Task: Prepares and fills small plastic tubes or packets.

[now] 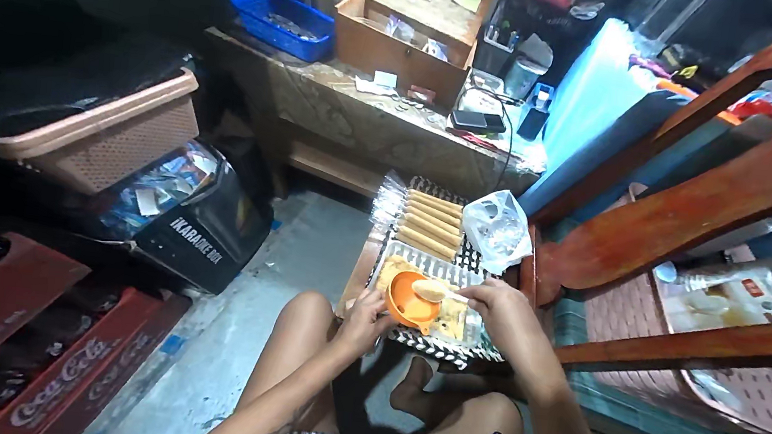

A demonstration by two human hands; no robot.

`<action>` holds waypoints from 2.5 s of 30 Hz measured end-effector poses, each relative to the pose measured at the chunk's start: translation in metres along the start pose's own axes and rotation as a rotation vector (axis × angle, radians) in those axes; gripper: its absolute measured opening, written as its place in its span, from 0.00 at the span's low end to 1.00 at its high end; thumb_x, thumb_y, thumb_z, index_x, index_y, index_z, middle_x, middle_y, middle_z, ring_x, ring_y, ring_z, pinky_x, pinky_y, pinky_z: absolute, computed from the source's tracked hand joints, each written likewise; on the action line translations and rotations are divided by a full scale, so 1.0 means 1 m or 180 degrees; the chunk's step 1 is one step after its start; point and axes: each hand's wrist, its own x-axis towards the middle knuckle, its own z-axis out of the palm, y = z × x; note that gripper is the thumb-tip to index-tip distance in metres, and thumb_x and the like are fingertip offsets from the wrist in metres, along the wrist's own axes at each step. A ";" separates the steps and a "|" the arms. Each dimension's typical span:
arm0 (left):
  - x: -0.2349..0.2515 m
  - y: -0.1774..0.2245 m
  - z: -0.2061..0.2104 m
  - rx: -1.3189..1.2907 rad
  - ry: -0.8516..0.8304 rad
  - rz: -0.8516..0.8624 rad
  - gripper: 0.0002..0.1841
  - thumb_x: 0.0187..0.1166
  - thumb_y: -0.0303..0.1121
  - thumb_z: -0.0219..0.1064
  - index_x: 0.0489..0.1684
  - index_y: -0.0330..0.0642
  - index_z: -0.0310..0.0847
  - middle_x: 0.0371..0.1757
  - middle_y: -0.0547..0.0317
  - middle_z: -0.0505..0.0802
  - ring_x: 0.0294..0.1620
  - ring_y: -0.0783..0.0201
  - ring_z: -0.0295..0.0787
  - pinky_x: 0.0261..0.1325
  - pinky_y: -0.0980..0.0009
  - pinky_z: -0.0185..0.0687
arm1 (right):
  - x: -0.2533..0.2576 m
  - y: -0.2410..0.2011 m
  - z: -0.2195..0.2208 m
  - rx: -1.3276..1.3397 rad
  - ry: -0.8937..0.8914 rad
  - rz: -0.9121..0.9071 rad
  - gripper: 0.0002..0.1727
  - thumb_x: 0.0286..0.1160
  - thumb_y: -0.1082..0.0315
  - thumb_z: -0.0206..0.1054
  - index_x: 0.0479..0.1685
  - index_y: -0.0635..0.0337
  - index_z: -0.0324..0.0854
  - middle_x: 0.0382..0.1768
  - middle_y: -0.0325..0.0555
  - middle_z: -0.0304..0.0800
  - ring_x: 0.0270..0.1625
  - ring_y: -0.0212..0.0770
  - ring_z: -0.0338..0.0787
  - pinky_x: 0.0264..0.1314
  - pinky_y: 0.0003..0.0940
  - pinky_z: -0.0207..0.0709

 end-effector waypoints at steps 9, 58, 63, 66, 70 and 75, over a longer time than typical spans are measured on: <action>-0.005 -0.002 0.003 -0.0116 0.0204 0.0255 0.11 0.76 0.34 0.69 0.46 0.38 0.95 0.55 0.50 0.93 0.64 0.50 0.83 0.71 0.39 0.63 | -0.027 -0.016 0.057 -0.1158 0.2023 -0.1281 0.09 0.61 0.86 0.69 0.36 0.67 0.92 0.34 0.58 0.90 0.43 0.59 0.92 0.47 0.52 0.85; 0.001 0.003 0.003 -0.0161 0.0144 0.0167 0.11 0.77 0.33 0.69 0.45 0.36 0.94 0.52 0.49 0.93 0.60 0.57 0.87 0.71 0.44 0.69 | -0.004 -0.022 0.002 -0.0750 0.0235 -0.0554 0.14 0.76 0.83 0.64 0.50 0.63 0.92 0.51 0.62 0.90 0.61 0.62 0.88 0.65 0.58 0.80; 0.000 0.008 0.002 -0.0154 0.0149 0.0167 0.10 0.76 0.31 0.67 0.42 0.36 0.94 0.50 0.50 0.93 0.58 0.59 0.87 0.70 0.47 0.70 | -0.024 -0.061 0.025 -0.1727 0.0395 -0.1112 0.10 0.74 0.83 0.62 0.43 0.71 0.90 0.49 0.60 0.89 0.57 0.58 0.88 0.59 0.50 0.78; -0.002 0.010 0.001 -0.0162 0.0185 0.0171 0.11 0.77 0.31 0.67 0.42 0.36 0.94 0.49 0.51 0.93 0.58 0.60 0.87 0.69 0.47 0.70 | -0.031 -0.056 0.039 -0.2022 0.1514 -0.1629 0.06 0.65 0.82 0.68 0.28 0.68 0.91 0.33 0.52 0.89 0.40 0.48 0.90 0.40 0.40 0.79; -0.002 0.006 0.001 -0.0273 0.0188 0.0195 0.09 0.76 0.31 0.69 0.43 0.37 0.94 0.50 0.52 0.92 0.58 0.62 0.86 0.71 0.50 0.69 | -0.027 -0.028 0.022 -0.1518 0.1896 -0.1289 0.06 0.60 0.86 0.72 0.33 0.70 0.89 0.35 0.62 0.88 0.42 0.62 0.91 0.42 0.55 0.82; -0.006 0.014 -0.002 -0.0386 0.0249 0.0232 0.10 0.75 0.28 0.68 0.44 0.33 0.93 0.53 0.49 0.92 0.59 0.66 0.86 0.69 0.61 0.74 | 0.043 0.037 0.037 -0.0638 0.0968 0.0035 0.12 0.78 0.83 0.62 0.52 0.69 0.90 0.57 0.71 0.86 0.68 0.72 0.82 0.71 0.67 0.72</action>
